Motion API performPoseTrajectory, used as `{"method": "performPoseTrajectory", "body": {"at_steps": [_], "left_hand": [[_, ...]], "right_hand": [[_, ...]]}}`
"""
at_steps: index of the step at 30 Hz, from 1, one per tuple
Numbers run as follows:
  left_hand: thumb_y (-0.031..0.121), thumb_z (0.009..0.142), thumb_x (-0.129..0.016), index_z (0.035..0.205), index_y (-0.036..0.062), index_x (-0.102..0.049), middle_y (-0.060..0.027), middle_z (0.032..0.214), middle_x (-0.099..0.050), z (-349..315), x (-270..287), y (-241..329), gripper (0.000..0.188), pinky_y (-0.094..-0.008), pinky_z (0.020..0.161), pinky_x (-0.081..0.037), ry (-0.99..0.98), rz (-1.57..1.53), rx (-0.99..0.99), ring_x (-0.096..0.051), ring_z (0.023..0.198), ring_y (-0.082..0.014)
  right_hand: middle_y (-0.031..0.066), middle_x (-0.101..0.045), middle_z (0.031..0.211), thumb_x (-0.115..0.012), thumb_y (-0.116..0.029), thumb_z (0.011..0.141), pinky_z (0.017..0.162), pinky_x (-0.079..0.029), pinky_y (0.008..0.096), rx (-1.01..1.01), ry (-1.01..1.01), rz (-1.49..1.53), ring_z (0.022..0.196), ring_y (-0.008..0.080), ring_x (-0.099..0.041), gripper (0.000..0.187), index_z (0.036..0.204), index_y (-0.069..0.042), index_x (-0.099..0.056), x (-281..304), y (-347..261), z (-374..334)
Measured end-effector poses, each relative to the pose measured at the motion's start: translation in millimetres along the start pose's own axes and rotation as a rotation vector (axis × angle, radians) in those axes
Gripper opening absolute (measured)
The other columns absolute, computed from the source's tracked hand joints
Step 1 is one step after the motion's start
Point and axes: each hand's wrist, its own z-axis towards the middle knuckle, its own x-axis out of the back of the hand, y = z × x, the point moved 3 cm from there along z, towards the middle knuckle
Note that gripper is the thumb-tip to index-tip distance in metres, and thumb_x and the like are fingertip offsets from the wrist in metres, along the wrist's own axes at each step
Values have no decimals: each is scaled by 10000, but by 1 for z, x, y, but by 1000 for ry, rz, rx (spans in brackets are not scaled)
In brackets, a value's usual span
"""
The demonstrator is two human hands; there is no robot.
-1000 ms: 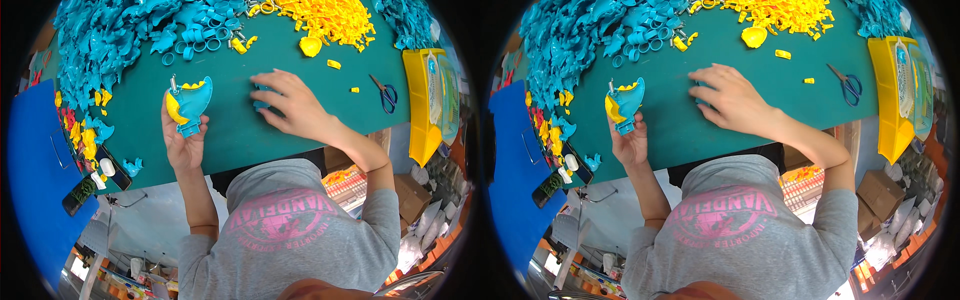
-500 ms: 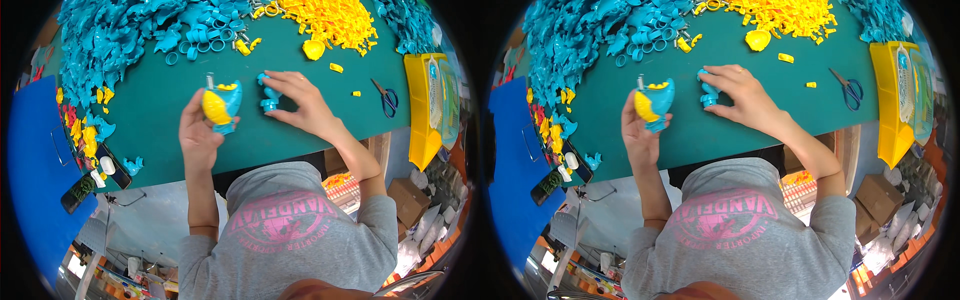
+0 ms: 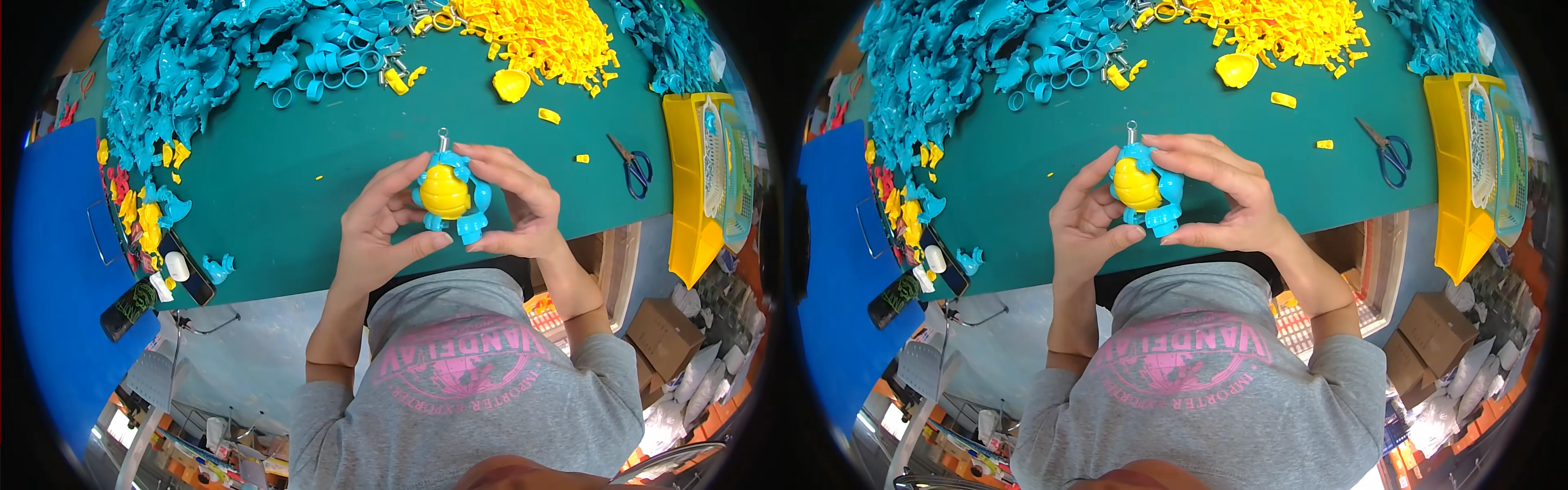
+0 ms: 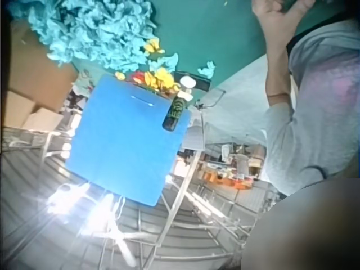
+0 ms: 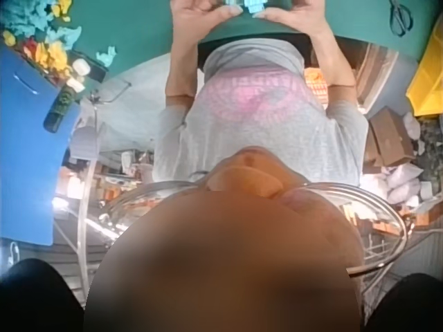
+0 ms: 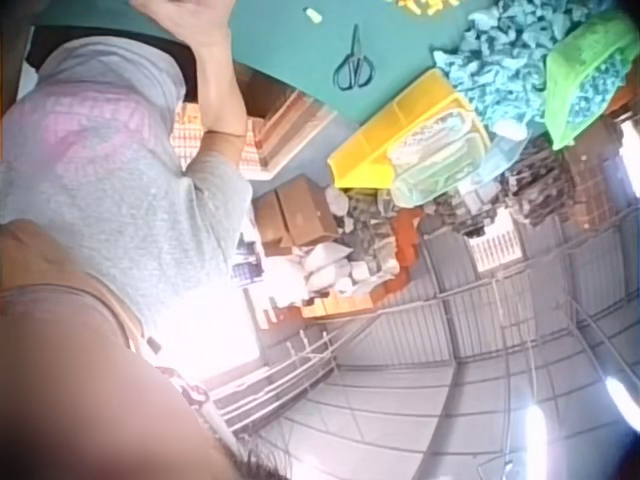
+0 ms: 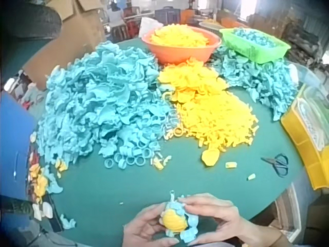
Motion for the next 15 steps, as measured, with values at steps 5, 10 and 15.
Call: {"method": "performPoseTrajectory", "body": {"at_steps": [5, 10, 15], "left_hand": [[-73, 662, -731, 1297, -16, -406, -129, 1286, -422, 2, -5, 2, 715, -298, 829, -515, -3, 15, -13, -542, 1065, -201], [-64, 662, -738, 1296, -32, -396, -135, 1271, -447, 5, -5, -2, 721, -302, 802, -527, -18, -246, 19, -559, 1040, -216], [-61, 637, -754, 1278, -29, -422, -146, 1274, -439, 5, -6, -5, 723, -301, 784, -546, 6, -224, 32, -557, 1045, -219]], "right_hand": [[257, -481, 1245, -820, -229, 612, 970, -365, 442, 85, -53, -130, 1162, 345, -473, 731, 1218, 25, -500, -1, -1, -1], [245, -467, 1247, -769, -109, 690, 952, -393, 439, -201, 112, 417, 1152, 316, -482, 507, 1125, -7, -528, -10, 6, -4], [236, -455, 1242, -744, -67, 708, 942, -403, 430, -48, -51, 304, 1161, 310, -470, 451, 1092, -16, -513, 2, 11, 1]]}}
